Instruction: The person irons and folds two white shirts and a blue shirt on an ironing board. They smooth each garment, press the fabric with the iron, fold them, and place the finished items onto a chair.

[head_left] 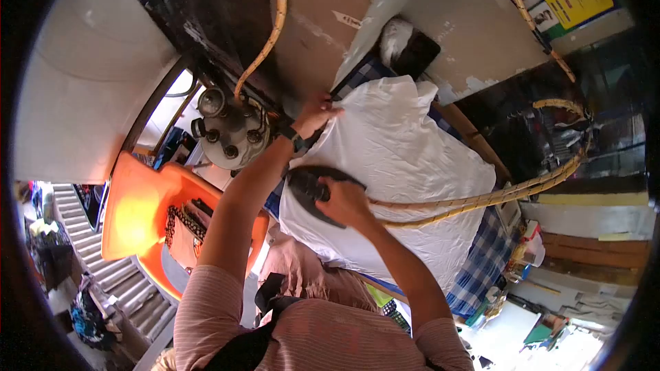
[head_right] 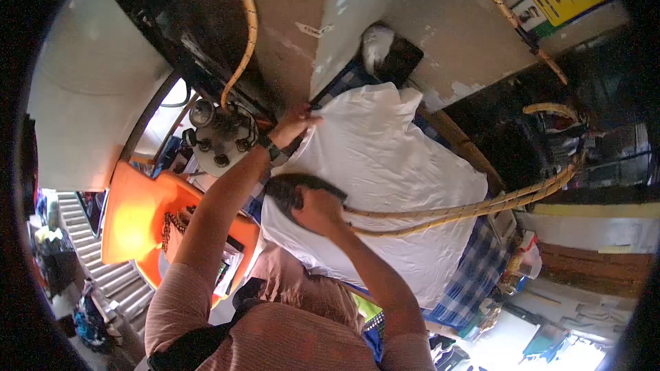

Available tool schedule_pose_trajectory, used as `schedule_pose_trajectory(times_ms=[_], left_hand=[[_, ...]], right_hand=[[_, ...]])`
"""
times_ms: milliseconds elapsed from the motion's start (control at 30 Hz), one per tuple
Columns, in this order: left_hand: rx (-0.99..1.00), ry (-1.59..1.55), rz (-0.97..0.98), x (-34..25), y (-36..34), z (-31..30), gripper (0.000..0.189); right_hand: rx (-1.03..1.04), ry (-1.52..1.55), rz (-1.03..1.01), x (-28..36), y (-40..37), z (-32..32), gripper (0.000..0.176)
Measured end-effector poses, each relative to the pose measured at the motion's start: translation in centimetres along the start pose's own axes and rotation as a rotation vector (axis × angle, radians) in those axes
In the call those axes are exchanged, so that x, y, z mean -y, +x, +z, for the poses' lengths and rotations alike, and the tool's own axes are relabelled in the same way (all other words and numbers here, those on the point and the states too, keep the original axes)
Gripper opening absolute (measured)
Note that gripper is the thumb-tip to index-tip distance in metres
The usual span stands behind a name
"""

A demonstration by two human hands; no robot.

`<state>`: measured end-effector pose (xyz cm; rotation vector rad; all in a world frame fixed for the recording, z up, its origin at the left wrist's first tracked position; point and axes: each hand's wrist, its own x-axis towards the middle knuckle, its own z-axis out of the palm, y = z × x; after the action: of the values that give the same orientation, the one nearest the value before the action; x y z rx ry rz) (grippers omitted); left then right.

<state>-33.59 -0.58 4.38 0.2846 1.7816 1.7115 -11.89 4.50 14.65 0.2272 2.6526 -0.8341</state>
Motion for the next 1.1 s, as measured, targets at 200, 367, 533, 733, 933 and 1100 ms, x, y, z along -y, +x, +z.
schedule_pose_trajectory(times_ms=[200,367,533,733,933,1100], left_hand=[[0.109,0.333,0.178,3.6,3.3,-1.6,0.044],[-0.39,0.121,0.295,4.0,1.9,3.0,0.016],[-0.501,0.591,0.586,4.4,0.7,3.9,0.019],[-0.408,0.835,0.706,2.3,-8.3,1.9,0.032],[-0.702,1.219,0.348,9.7,-18.6,-3.2,0.025],[-0.829,1.298,0.285,14.9,-21.7,-3.2,0.023]], right_hand=[[-0.144,0.054,0.261,-3.7,2.5,-4.1,0.052],[0.011,0.04,0.263,-2.2,-4.3,-1.8,0.077],[-0.13,0.063,0.206,-3.1,-9.0,3.4,0.064],[-0.327,0.152,0.604,-12.1,-18.9,-0.7,0.053],[-0.648,0.563,0.933,-29.4,-34.4,-2.8,0.033],[-0.763,0.517,0.986,-35.6,-39.9,-3.7,0.031]])
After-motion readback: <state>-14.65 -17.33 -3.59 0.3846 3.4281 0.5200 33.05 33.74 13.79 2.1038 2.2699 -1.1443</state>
